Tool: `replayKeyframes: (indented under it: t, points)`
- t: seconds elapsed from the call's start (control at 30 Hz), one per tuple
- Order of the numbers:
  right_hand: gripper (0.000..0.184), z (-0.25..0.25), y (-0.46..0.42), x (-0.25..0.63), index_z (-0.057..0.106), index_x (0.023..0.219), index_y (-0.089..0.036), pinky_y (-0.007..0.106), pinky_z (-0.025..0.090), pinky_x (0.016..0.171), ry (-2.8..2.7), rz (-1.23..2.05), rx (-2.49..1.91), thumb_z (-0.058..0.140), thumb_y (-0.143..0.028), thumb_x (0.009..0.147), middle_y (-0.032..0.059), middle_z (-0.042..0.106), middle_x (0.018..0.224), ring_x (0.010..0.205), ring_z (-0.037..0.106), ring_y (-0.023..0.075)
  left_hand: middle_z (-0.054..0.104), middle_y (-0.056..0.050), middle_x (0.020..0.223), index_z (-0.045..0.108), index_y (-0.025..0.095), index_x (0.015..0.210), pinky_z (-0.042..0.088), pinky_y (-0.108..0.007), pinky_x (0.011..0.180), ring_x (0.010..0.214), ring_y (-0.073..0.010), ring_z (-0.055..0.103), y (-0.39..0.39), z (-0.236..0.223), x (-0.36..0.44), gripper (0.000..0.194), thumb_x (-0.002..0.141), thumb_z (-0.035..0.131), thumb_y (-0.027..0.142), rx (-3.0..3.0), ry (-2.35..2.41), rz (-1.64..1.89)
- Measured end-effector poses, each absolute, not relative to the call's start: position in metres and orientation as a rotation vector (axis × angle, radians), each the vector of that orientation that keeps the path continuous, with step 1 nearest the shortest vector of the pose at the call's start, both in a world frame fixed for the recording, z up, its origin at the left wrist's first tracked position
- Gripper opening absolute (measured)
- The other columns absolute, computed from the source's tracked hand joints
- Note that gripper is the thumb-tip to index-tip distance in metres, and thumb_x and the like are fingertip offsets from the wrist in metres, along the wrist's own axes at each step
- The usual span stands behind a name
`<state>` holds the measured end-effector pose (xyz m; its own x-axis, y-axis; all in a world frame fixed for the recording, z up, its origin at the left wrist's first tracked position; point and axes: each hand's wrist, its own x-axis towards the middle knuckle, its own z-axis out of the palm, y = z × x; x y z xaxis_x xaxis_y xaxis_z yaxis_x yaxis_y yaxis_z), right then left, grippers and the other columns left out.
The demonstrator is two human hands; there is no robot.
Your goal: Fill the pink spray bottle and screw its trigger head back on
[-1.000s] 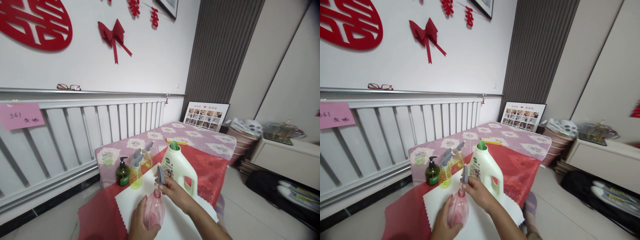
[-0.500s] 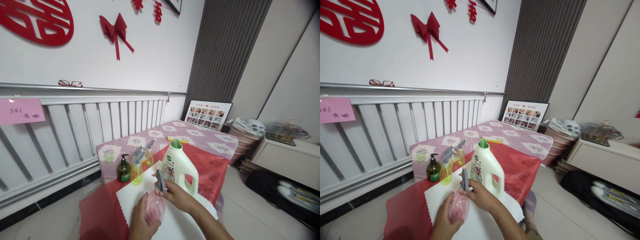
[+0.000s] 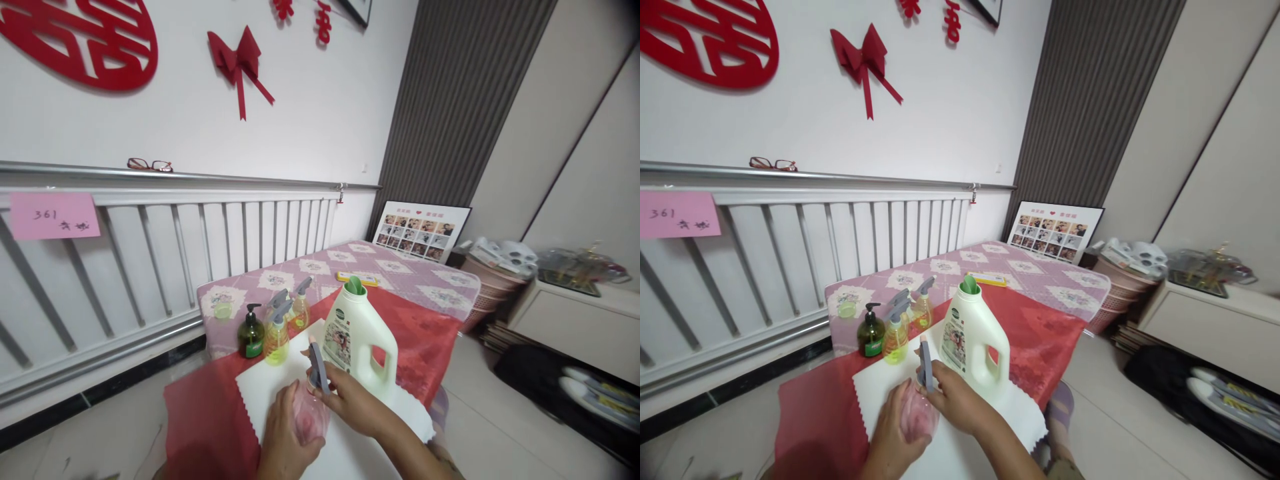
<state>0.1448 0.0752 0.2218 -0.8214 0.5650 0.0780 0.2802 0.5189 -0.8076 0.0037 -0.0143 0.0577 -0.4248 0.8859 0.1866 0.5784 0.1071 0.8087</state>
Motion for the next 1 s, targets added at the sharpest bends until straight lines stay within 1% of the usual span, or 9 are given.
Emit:
replayKeyframes:
  t: [0.1, 0.3, 0.4, 0.5, 0.57, 0.63, 0.73, 0.87, 1.0]
  points:
    - [0.028, 0.219, 0.072, 0.144, 0.066, 0.107, -0.024, 0.042, 0.053, 0.096, -2.452, 1.12, -0.719, 0.057, -0.047, 0.094, 0.0106, 0.07, 0.117, 0.107, 0.066, 0.0275, 0.051, -0.02, 0.153, 0.042, 0.011, 0.145, 0.036, -0.053, 0.123, 0.143, -0.0362, 0.047, -0.014, 0.058, 0.004, 0.091, 0.058, 0.067, 0.023, 1.469, 2.064, 1.247]
    - [0.017, 0.214, 0.069, 0.141, 0.067, 0.093, -0.025, 0.041, 0.055, 0.086, -2.418, 0.975, -0.739, 0.059, -0.041, 0.092, 0.0064, 0.071, 0.096, 0.09, 0.067, 0.0252, 0.053, -0.019, 0.151, 0.041, 0.012, 0.145, 0.039, -0.049, 0.121, 0.141, -0.0339, 0.049, -0.014, 0.053, 0.005, 0.088, 0.063, 0.067, 0.027, 1.551, 2.084, 1.23]
    - [0.013, 0.207, 0.068, 0.138, 0.067, 0.092, -0.024, 0.04, 0.054, 0.084, -2.369, 0.963, -0.807, 0.062, -0.035, 0.087, 0.0057, 0.07, 0.094, 0.091, 0.068, 0.0257, 0.053, -0.02, 0.149, 0.041, 0.01, 0.145, 0.04, -0.049, 0.12, 0.141, -0.0343, 0.049, -0.014, 0.05, 0.006, 0.087, 0.063, 0.067, 0.027, 1.577, 2.108, 1.24]
    - [0.011, 0.192, 0.065, 0.133, 0.067, 0.089, -0.024, 0.04, 0.053, 0.081, -2.257, 0.968, -0.887, 0.063, -0.03, 0.08, 0.0047, 0.071, 0.089, 0.087, 0.067, 0.0256, 0.056, -0.019, 0.146, 0.04, 0.011, 0.146, 0.043, -0.048, 0.118, 0.138, -0.0338, 0.052, -0.014, 0.048, 0.009, 0.088, 0.064, 0.068, 0.027, 1.606, 2.138, 1.281]
    - [0.012, 0.179, 0.061, 0.129, 0.065, 0.089, -0.023, 0.041, 0.053, 0.08, -2.185, 0.96, -0.937, 0.061, -0.029, 0.079, 0.0057, 0.072, 0.09, 0.085, 0.067, 0.0259, 0.057, -0.018, 0.145, 0.041, 0.013, 0.145, 0.044, -0.047, 0.117, 0.137, -0.0333, 0.053, -0.013, 0.046, 0.01, 0.085, 0.066, 0.068, 0.027, 1.616, 2.171, 1.316]
    - [0.014, 0.168, 0.056, 0.126, 0.063, 0.092, -0.022, 0.042, 0.054, 0.082, -2.11, 0.963, -0.96, 0.058, -0.031, 0.082, 0.0076, 0.072, 0.093, 0.088, 0.068, 0.0265, 0.057, -0.018, 0.144, 0.043, 0.014, 0.144, 0.045, -0.047, 0.116, 0.137, -0.0334, 0.053, -0.011, 0.044, 0.01, 0.082, 0.067, 0.068, 0.028, 1.621, 2.192, 1.325]
    - [0.017, 0.158, 0.051, 0.123, 0.062, 0.093, -0.023, 0.042, 0.055, 0.083, -1.997, 0.997, -0.949, 0.055, -0.037, 0.086, 0.0084, 0.072, 0.095, 0.092, 0.069, 0.0272, 0.057, -0.02, 0.145, 0.042, 0.013, 0.144, 0.046, -0.049, 0.115, 0.137, -0.0349, 0.053, -0.008, 0.039, 0.01, 0.083, 0.067, 0.069, 0.028, 1.638, 2.188, 1.288]
    - [0.019, 0.159, 0.052, 0.124, 0.065, 0.095, -0.022, 0.042, 0.055, 0.089, -1.959, 1.023, -0.87, 0.057, -0.036, 0.084, 0.0107, 0.07, 0.103, 0.104, 0.066, 0.0291, 0.056, -0.022, 0.145, 0.041, 0.01, 0.144, 0.045, -0.051, 0.115, 0.137, -0.0363, 0.052, -0.008, 0.041, 0.01, 0.085, 0.066, 0.069, 0.026, 1.619, 2.196, 1.284]
    - [0.027, 0.173, 0.055, 0.129, 0.066, 0.108, -0.023, 0.041, 0.054, 0.089, -2.017, 1.085, -0.848, 0.059, -0.033, 0.085, 0.0089, 0.072, 0.105, 0.096, 0.066, 0.026, 0.057, -0.022, 0.144, 0.041, 0.011, 0.144, 0.046, -0.052, 0.115, 0.136, -0.0354, 0.054, -0.01, 0.048, 0.012, 0.081, 0.069, 0.067, 0.028, 1.617, 2.192, 1.307]
